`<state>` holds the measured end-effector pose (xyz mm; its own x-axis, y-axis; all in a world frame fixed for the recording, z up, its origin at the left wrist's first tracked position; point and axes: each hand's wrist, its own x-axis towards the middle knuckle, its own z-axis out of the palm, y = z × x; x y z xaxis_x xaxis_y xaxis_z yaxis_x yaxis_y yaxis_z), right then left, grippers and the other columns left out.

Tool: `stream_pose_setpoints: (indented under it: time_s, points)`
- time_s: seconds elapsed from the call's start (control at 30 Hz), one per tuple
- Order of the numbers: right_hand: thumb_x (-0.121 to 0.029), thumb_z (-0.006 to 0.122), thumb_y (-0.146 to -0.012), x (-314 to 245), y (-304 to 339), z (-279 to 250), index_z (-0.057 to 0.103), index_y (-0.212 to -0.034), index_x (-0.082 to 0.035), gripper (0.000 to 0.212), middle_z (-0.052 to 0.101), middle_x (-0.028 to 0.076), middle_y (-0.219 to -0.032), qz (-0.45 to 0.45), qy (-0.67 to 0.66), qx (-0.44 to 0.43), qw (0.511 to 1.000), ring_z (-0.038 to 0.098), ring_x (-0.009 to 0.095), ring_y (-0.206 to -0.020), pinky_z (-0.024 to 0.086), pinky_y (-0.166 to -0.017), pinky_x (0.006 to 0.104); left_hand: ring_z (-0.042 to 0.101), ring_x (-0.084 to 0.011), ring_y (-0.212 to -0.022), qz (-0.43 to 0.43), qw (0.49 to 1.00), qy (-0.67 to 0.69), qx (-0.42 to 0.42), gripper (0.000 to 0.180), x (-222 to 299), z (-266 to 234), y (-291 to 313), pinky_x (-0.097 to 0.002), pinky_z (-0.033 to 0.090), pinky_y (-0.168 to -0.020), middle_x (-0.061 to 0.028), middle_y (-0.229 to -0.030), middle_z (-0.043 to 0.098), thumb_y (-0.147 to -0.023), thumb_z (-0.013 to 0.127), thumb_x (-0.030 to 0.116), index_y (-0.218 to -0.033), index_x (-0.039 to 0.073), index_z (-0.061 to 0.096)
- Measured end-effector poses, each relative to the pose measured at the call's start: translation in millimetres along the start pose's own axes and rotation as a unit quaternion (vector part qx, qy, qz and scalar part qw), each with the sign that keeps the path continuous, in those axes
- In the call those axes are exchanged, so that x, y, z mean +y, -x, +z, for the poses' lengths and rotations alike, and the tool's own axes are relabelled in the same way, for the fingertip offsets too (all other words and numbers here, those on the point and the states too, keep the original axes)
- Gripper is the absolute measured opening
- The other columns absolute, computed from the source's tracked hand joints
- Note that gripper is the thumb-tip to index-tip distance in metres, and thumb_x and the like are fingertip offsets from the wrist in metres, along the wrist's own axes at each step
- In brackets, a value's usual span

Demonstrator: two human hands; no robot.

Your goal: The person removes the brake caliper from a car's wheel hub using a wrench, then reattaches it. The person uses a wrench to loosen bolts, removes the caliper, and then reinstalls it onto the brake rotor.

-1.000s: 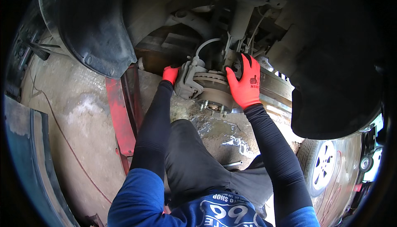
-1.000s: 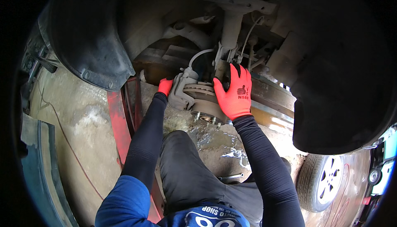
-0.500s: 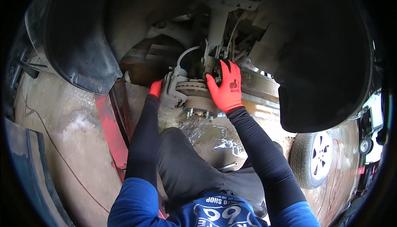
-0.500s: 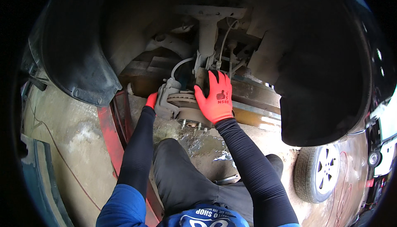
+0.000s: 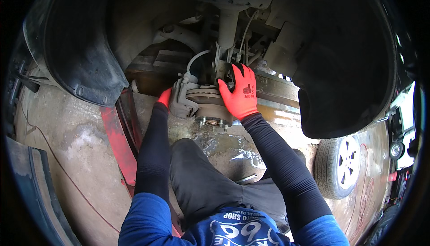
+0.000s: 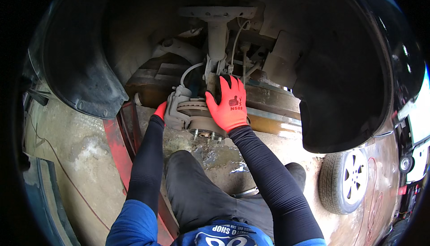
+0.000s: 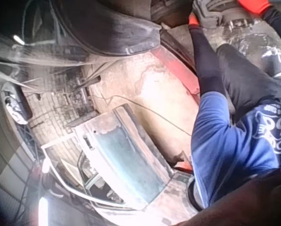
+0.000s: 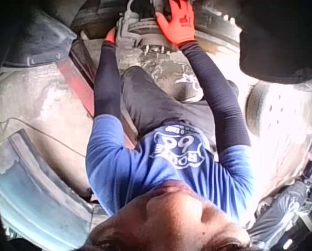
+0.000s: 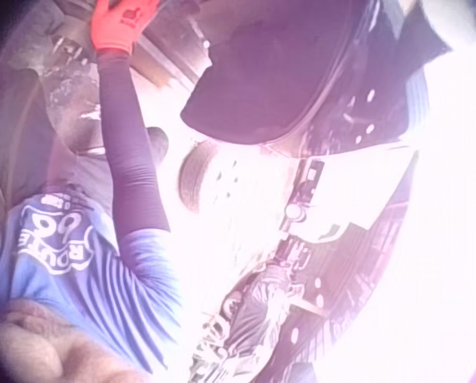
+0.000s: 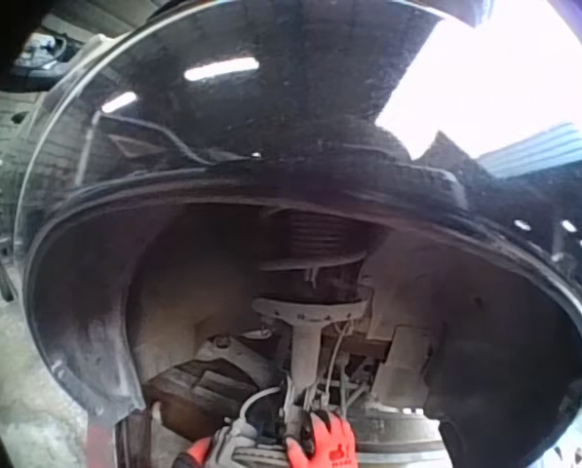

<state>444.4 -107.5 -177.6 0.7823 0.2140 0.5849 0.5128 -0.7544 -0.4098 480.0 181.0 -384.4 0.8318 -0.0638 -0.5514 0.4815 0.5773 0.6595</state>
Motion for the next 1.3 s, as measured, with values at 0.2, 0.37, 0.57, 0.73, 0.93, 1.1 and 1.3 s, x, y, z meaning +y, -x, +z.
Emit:
stream_pose_setpoints:
  time_s: [0.2, 0.37, 0.57, 0.73, 0.93, 1.1, 1.3]
  points:
    - [-0.035, 0.07, -0.085, -16.3, -6.0, 9.0, 0.055, -0.131, 0.0, 0.06, 0.05, 0.025, -0.135, -0.022, -0.015, 0.015, 1.0, 0.043, 0.044, -0.13, 0.035, -0.11, 0.0508, 0.061, -0.0238, -0.116, 0.082, 0.984, -0.117, 0.11, 0.049, 18.8, -30.4, -10.0, -0.0375, 0.047, -0.101, -0.0104, -0.127, 0.067, -0.101, 0.048, 0.044, -0.13, 0.007, 0.064]
    - [-0.034, 0.071, -0.085, 0.0, -0.3, 3.3, 0.054, -0.131, 0.0, 0.06, 0.05, 0.025, -0.135, -0.013, -0.002, 0.0, 1.0, 0.044, 0.044, -0.129, 0.035, -0.109, 0.0503, 0.061, -0.0244, -0.118, 0.004, 1.0, 0.019, -0.003, 0.046, 18.3, 34.2, 41.9, -0.0376, 0.047, -0.102, -0.0101, -0.127, 0.067, -0.102, 0.049, 0.041, -0.13, 0.007, 0.063]
    - [-0.034, 0.071, -0.085, -5.4, -2.6, 3.7, 0.054, -0.131, 0.0, 0.06, 0.05, 0.025, -0.136, -0.014, -0.004, 0.001, 1.0, 0.043, 0.044, -0.129, 0.035, -0.109, 0.051, 0.065, -0.0253, -0.111, 0.055, 0.994, -0.061, 0.067, 0.047, 15.7, 11.6, 19.0, -0.0386, 0.051, -0.095, -0.0109, -0.123, 0.069, -0.099, 0.054, 0.041, -0.127, 0.005, 0.064]
    - [-0.034, 0.071, -0.085, -2.6, 1.0, 8.6, 0.054, -0.132, 0.0, 0.06, 0.049, 0.026, -0.136, -0.014, 0.002, 0.007, 1.0, 0.043, 0.045, -0.129, 0.035, -0.11, 0.0516, 0.065, -0.0252, -0.108, 0.088, 0.989, -0.068, 0.094, 0.046, 9.3, -6.4, -11.8, -0.0386, 0.051, -0.093, -0.012, -0.12, 0.069, -0.097, 0.058, 0.041, -0.121, 0.002, 0.067]
    - [-0.033, 0.071, -0.085, -6.1, -2.7, 2.9, 0.055, -0.131, 0.0, 0.059, 0.049, 0.027, -0.136, -0.006, -0.014, -0.003, 1.0, 0.043, 0.045, -0.129, 0.035, -0.11, 0.0517, 0.064, -0.0271, -0.109, 0.056, 0.991, -0.036, -0.113, 0.049, -10.5, -43.0, -39.3, -0.0395, 0.05, -0.098, -0.0123, -0.121, 0.069, -0.099, 0.052, 0.041, -0.13, 0.004, 0.06]
    - [-0.032, 0.072, -0.085, 4.1, 3.2, 3.9, 0.055, -0.129, 0.0, 0.057, 0.05, 0.027, -0.135, -0.014, 0.009, 0.015, 1.0, 0.044, 0.045, -0.128, 0.036, -0.109, 0.0512, 0.065, -0.0271, -0.109, 0.039, 0.999, 0.009, -0.027, 0.047, -29.7, -35.6, -62.5, -0.0397, 0.05, -0.098, -0.0124, -0.121, 0.069, -0.1, 0.051, 0.04, -0.129, 0.005, 0.061]
    - [-0.031, 0.072, -0.085, 4.5, 3.9, 0.5, 0.056, -0.129, 0.0, 0.056, 0.051, 0.027, -0.133, -0.014, 0.015, 0.007, 1.0, 0.044, 0.045, -0.127, 0.037, -0.108, 0.051, 0.064, -0.0267, -0.11, -0.009, 0.989, 0.141, -0.037, 0.045, -42.0, -20.4, -51.7, -0.04, 0.05, -0.097, -0.0121, -0.121, 0.069, -0.1, 0.05, 0.039, -0.127, 0.006, 0.063]
